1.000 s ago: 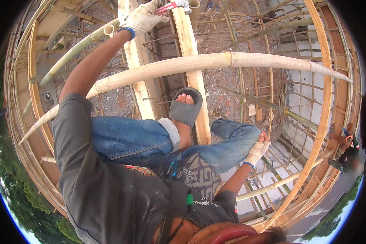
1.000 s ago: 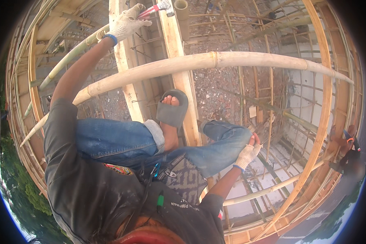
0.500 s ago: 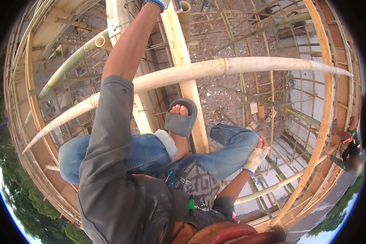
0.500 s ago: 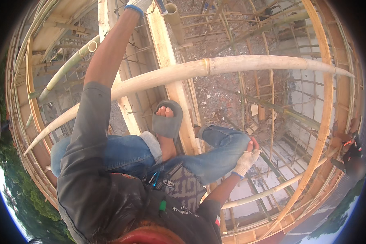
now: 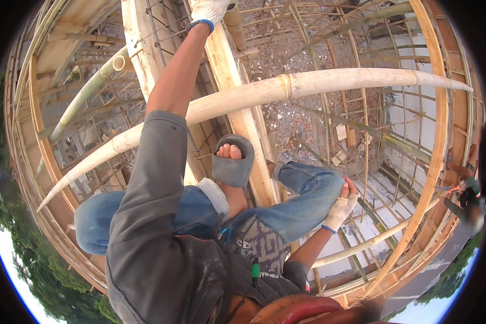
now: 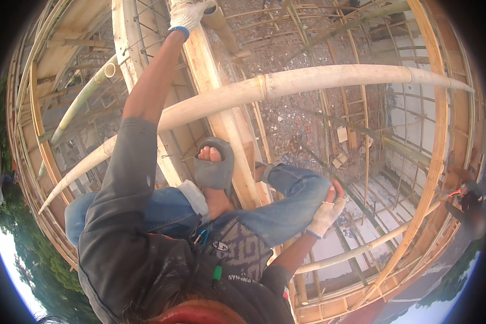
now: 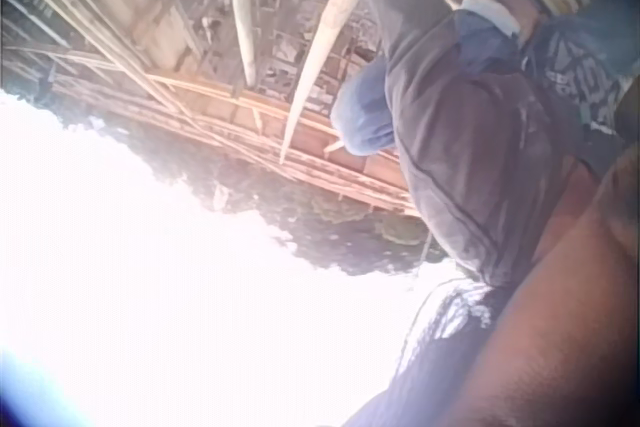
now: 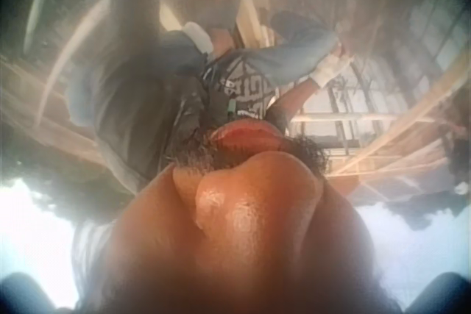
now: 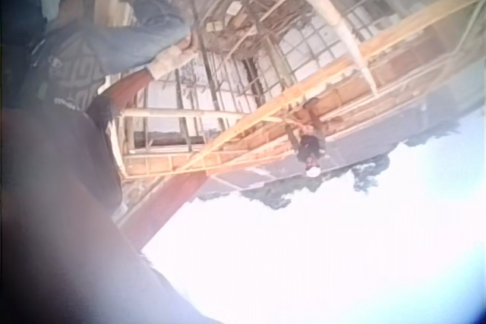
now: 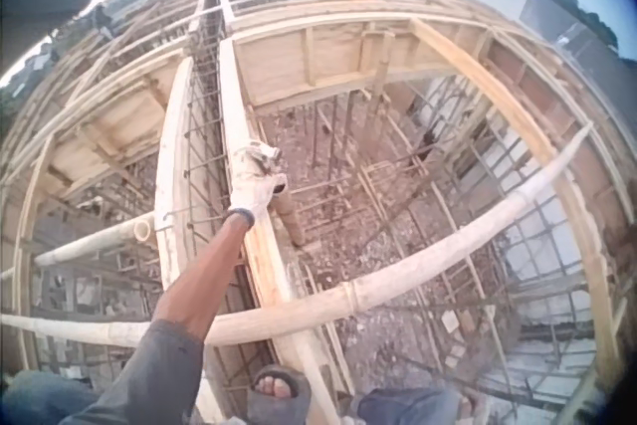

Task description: The person works on a bamboo roof framework, using a hammer to secure joints and a hand saw to cut bamboo poles. They reposition bamboo pieces and align them within the structure while seated on the framework.

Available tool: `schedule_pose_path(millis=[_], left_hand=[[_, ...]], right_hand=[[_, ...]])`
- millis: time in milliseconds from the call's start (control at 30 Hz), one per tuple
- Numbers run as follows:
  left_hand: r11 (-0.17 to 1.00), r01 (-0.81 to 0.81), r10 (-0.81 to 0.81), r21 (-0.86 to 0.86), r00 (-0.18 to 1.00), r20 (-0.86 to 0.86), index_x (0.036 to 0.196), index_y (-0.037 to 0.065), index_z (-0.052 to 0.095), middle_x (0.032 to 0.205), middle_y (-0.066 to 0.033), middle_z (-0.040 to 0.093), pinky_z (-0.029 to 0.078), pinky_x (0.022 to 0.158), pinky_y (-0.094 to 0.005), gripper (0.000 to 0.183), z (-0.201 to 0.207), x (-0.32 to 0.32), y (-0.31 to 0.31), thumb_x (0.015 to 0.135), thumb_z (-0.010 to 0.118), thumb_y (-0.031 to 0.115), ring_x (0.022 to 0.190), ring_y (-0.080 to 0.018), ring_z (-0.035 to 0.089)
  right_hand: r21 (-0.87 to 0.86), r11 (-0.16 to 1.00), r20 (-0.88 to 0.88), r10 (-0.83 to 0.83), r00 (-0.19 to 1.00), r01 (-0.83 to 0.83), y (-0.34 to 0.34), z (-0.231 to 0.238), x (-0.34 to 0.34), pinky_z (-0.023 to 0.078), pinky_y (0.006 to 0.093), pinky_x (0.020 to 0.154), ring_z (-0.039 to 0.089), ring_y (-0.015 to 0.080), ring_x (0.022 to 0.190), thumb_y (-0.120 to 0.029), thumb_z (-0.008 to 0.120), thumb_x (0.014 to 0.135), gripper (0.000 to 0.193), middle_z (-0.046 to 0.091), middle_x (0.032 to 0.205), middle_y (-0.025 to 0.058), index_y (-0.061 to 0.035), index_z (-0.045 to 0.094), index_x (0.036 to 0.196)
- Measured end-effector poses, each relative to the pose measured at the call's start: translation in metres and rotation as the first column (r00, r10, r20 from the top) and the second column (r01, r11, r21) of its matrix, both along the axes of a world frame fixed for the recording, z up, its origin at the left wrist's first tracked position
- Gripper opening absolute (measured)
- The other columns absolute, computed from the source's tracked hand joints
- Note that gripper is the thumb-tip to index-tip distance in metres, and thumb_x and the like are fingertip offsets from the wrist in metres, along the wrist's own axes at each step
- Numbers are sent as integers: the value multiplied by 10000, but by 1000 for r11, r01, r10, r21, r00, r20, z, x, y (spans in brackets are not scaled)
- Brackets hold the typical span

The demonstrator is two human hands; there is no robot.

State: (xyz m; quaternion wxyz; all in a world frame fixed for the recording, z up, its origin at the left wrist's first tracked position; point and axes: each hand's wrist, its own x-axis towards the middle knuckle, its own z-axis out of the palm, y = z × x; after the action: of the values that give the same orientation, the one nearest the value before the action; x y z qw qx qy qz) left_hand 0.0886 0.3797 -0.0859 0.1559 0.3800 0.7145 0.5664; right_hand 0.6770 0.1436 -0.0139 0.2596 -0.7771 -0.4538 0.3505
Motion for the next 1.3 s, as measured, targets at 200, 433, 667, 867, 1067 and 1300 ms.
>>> schedule_pose_path(millis=[200, 433, 667, 867, 1067, 1300], left_hand=[[983, -134, 93, -124, 952, -291, 1294, 31, 616, 1226, -151, 672, 556, 960, -385, 636, 31, -12, -43, 750, 872, 239, 1130, -265, 675], [921, -65, -109, -384, 904, -414, 1469, 12, 529, 1412, -253, 577, 504, 1074, -452, 893, 20, 7, -71, 772, 885, 442, 1314, -391, 596], [818, -50, -214, -573, 898, -384, 1591, 9, 362, 1617, -233, 425, 407, 1191, -472, 858, -25, -2, -160, 994, 663, 547, 1428, -419, 503], [420, 94, -489, -902, 862, -138, 1573, 58, 474, 1600, -235, 446, 416, 1139, -463, 877, -33, -38, -166, 991, 517, 712, 1376, -391, 526], [352, 228, -568, -908, 823, -14, 1596, 152, 483, 1340, -187, 650, 498, 941, -415, 744, -39, -72, -171, 1059, 410, 661, 1055, -268, 646], [182, 115, -287, -977, 956, 60, 1666, 197, 361, 1283, -224, 653, 536, 796, -369, 751, -1, -27, -147, 1064, 455, 635, 966, -186, 636]], right_hand=[[22, 999, -34, 33, 999, -33, 2, -7, -7, 416, 375, 1109, 588, 211, 1197, -264, 642, 1051, 311, 682, 1262, 85, -38, 692, 1259], [36, 998, -96, -41, 995, 44, -4, -26, 5, 415, 390, 1126, 606, 231, 1259, -259, 691, 1024, 300, 714, 1253, 98, -51, 706, 1239], [296, 904, -28, -316, 948, 310, -3, -43, 31, 504, 403, 1023, 672, 270, 1170, -296, 783, 946, 397, 723, 1224, 120, -89, 683, 1270], [314, 544, -472, -622, 625, 778, -6, -8, 175, 599, 312, 725, 666, 182, 1038, -315, 784, 951, 513, 685, 1160, 87, -44, 611, 1351], [271, 630, -443, -590, 675, 728, 46, 9, 286, 670, 386, 745, 624, 219, 1108, -348, 770, 955, 528, 587, 1302, 133, -15, 606, 1330], [156, 596, -468, -658, 590, 788, 74, 36, 359, 681, 439, 755, 632, 248, 1163, -265, 684, 999, 466, 610, 1333, 138, -6, 579, 1372]])
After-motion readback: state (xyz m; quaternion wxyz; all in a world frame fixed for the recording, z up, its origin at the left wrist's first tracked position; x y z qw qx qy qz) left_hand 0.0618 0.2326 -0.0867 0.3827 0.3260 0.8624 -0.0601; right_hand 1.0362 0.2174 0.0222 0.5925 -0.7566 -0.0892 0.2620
